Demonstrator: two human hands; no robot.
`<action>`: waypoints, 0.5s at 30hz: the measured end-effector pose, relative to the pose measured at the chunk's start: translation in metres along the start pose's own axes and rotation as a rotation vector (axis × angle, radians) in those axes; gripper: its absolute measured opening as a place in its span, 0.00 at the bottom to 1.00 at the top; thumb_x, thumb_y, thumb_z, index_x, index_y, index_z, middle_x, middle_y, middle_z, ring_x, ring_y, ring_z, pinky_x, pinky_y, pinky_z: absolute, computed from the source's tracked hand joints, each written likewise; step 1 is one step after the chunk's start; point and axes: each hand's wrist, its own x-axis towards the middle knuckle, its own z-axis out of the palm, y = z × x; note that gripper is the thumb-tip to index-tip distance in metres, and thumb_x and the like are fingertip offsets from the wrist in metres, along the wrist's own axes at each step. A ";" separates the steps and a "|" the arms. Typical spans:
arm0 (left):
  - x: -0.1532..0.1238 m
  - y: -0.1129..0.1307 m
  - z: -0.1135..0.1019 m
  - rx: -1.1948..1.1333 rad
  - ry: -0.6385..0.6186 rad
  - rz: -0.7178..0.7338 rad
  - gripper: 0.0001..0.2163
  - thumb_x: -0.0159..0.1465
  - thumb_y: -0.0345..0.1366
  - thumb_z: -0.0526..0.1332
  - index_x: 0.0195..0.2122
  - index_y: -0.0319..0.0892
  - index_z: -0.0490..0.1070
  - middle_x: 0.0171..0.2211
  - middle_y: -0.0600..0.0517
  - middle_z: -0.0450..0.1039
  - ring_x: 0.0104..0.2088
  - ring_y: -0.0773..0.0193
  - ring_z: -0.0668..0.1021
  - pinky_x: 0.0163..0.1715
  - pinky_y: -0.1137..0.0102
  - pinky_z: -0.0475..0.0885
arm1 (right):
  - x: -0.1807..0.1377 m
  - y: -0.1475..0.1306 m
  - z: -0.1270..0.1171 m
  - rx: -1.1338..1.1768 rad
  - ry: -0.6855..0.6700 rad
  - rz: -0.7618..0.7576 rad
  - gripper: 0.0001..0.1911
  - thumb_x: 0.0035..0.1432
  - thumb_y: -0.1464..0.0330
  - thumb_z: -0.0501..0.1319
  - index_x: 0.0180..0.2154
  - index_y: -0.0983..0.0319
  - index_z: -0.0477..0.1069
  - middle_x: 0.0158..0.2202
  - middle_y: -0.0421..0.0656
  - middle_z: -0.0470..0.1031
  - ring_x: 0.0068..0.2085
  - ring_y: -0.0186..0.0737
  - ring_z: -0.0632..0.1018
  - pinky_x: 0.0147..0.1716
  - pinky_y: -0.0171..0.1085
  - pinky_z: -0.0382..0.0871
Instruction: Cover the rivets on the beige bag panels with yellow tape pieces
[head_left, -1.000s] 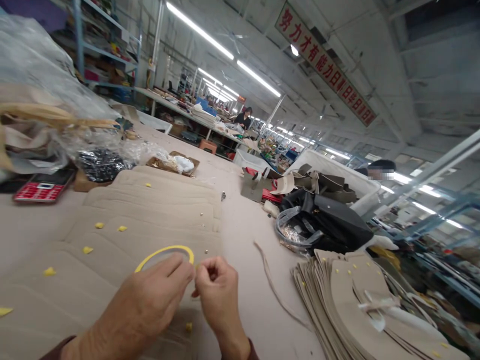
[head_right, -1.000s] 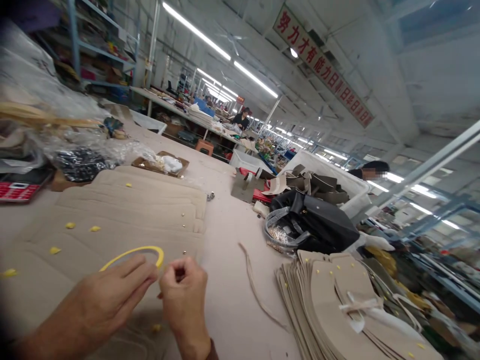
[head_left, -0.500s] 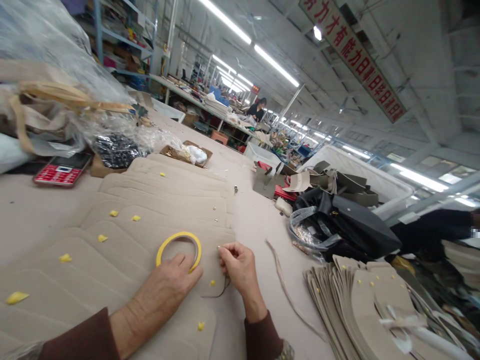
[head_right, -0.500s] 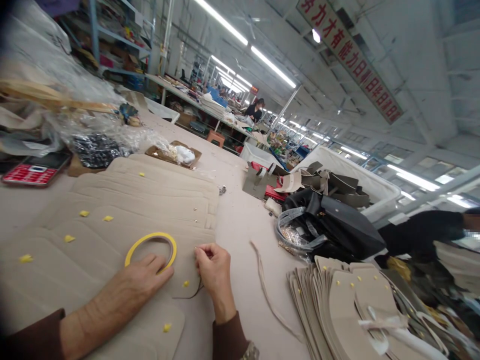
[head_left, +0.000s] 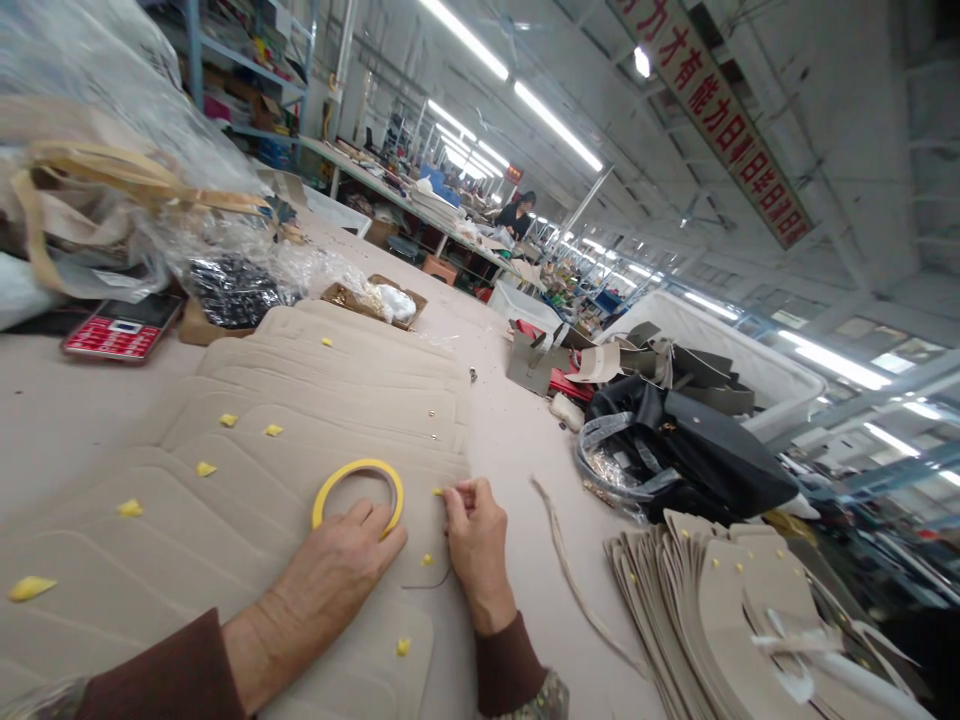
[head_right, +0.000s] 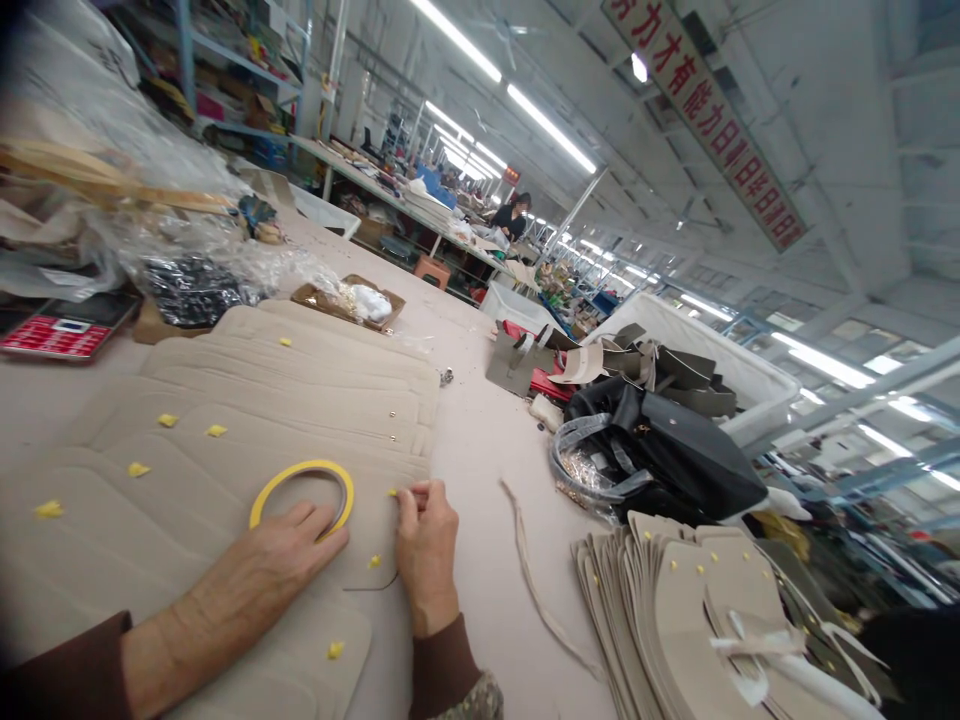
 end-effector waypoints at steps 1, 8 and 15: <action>0.000 0.000 -0.003 -0.004 -0.013 0.003 0.10 0.64 0.22 0.56 0.34 0.42 0.72 0.33 0.48 0.70 0.37 0.56 0.73 0.34 0.66 0.69 | -0.003 0.002 -0.002 0.015 -0.013 -0.010 0.07 0.63 0.65 0.59 0.36 0.61 0.72 0.24 0.39 0.77 0.24 0.37 0.76 0.26 0.33 0.69; 0.004 0.000 -0.030 -0.038 -0.073 0.008 0.12 0.65 0.20 0.54 0.35 0.42 0.73 0.35 0.46 0.73 0.37 0.55 0.74 0.35 0.65 0.70 | -0.012 0.001 0.004 -0.153 0.033 -0.256 0.11 0.64 0.69 0.56 0.35 0.61 0.78 0.33 0.45 0.82 0.35 0.41 0.80 0.38 0.37 0.70; 0.005 0.001 -0.032 -0.030 -0.122 -0.003 0.12 0.65 0.21 0.53 0.36 0.42 0.73 0.36 0.46 0.74 0.38 0.53 0.75 0.35 0.63 0.71 | 0.003 -0.010 0.015 -0.214 0.014 -0.145 0.11 0.62 0.70 0.58 0.30 0.60 0.76 0.25 0.41 0.79 0.28 0.38 0.78 0.32 0.34 0.66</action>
